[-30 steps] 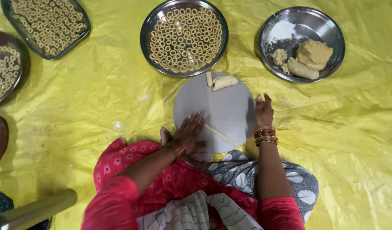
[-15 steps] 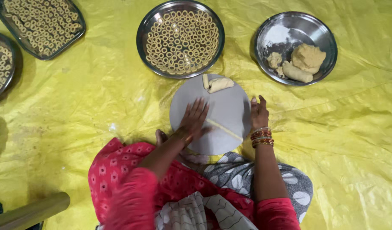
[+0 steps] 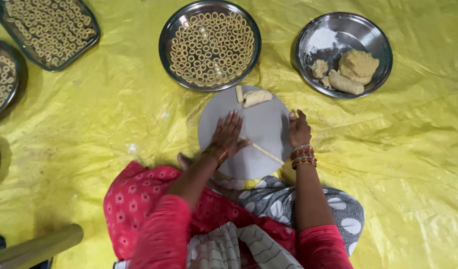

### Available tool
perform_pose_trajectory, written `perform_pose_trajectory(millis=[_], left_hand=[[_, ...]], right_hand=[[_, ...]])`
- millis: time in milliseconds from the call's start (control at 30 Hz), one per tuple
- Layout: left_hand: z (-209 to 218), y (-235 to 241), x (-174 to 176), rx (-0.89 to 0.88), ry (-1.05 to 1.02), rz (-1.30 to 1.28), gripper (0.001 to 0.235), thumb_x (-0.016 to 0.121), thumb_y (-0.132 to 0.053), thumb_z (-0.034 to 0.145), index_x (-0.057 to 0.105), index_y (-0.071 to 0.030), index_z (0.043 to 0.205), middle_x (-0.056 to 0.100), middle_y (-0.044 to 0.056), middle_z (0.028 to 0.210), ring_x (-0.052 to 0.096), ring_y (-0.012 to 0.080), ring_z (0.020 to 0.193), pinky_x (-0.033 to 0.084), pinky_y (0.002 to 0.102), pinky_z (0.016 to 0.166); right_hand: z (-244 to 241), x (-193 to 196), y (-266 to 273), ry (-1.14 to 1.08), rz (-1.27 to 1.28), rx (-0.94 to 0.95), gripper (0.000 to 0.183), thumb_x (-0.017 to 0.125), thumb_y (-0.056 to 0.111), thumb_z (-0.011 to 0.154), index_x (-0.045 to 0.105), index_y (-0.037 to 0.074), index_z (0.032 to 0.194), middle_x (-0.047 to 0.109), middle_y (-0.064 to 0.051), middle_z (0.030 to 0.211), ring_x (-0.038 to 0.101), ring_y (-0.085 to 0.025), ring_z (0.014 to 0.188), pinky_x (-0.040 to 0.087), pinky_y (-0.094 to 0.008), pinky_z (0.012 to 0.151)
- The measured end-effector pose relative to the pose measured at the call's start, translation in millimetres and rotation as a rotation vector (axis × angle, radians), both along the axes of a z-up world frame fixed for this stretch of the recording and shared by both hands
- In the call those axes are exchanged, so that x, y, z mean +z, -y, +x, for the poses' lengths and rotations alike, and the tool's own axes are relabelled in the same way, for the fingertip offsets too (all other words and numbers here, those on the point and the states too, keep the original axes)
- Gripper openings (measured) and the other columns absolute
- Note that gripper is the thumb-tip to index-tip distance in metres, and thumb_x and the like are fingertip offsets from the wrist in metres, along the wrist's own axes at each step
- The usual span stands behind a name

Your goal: The person sits on a yellow tarp and rolls small pieces of dough into thin ropes on a round board. They then join the ends to form rings and place them on a metal tray. The process is repeated with multiple pieces of dough.

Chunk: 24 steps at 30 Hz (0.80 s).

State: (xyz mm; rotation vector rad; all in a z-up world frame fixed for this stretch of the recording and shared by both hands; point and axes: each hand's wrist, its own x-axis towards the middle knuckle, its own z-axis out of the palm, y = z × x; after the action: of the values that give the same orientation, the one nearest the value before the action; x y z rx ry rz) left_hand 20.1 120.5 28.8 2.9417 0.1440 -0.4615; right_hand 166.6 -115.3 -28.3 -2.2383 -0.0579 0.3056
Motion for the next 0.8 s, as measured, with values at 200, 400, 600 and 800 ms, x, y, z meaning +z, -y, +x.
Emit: perform_pose_trajectory(millis=[200,400,600,800], left_hand=[[-34,17,8,0.065,0.045,0.010,0.106,0.049,-0.073,0.090,0.009,-0.006,0.162,0.005,0.021,0.170,0.001,0.0355,0.156,0.005,0.056,0.123],[-108,19,21,0.031,-0.223,0.050,0.103,0.045,-0.075,0.091,0.005,-0.013,0.163,-0.001,0.016,0.171,-0.003,0.0320,0.158,0.006,0.056,0.124],[-62,20,18,0.103,-0.196,0.067,0.099,0.034,-0.076,0.093,0.004,-0.013,0.164,-0.003,0.014,0.171,-0.004,0.0309,0.157,0.000,0.057,0.124],[-19,19,2,0.146,-0.098,0.099,0.098,0.031,-0.078,0.093,0.004,-0.015,0.163,-0.002,0.011,0.172,-0.003,0.0286,0.159,0.000,0.057,0.125]], right_hand=[[-5,2,-3,-0.009,-0.040,-0.043,0.068,0.040,0.065,0.100,0.053,0.016,0.146,0.074,-0.017,0.111,0.067,-0.040,0.110,0.047,-0.052,0.101],[-5,13,-1,0.006,-0.009,-0.024,0.066,0.042,0.066,0.099,0.056,0.017,0.142,0.075,-0.014,0.110,0.068,-0.040,0.110,0.047,-0.052,0.103],[-18,25,-4,0.147,-0.041,0.002,0.067,0.043,0.064,0.100,0.054,0.014,0.143,0.075,-0.014,0.112,0.064,-0.041,0.112,0.046,-0.056,0.099],[-16,23,15,0.118,-0.043,-0.050,0.069,0.044,0.065,0.098,0.054,0.015,0.144,0.074,-0.017,0.115,0.064,-0.042,0.115,0.047,-0.055,0.100]])
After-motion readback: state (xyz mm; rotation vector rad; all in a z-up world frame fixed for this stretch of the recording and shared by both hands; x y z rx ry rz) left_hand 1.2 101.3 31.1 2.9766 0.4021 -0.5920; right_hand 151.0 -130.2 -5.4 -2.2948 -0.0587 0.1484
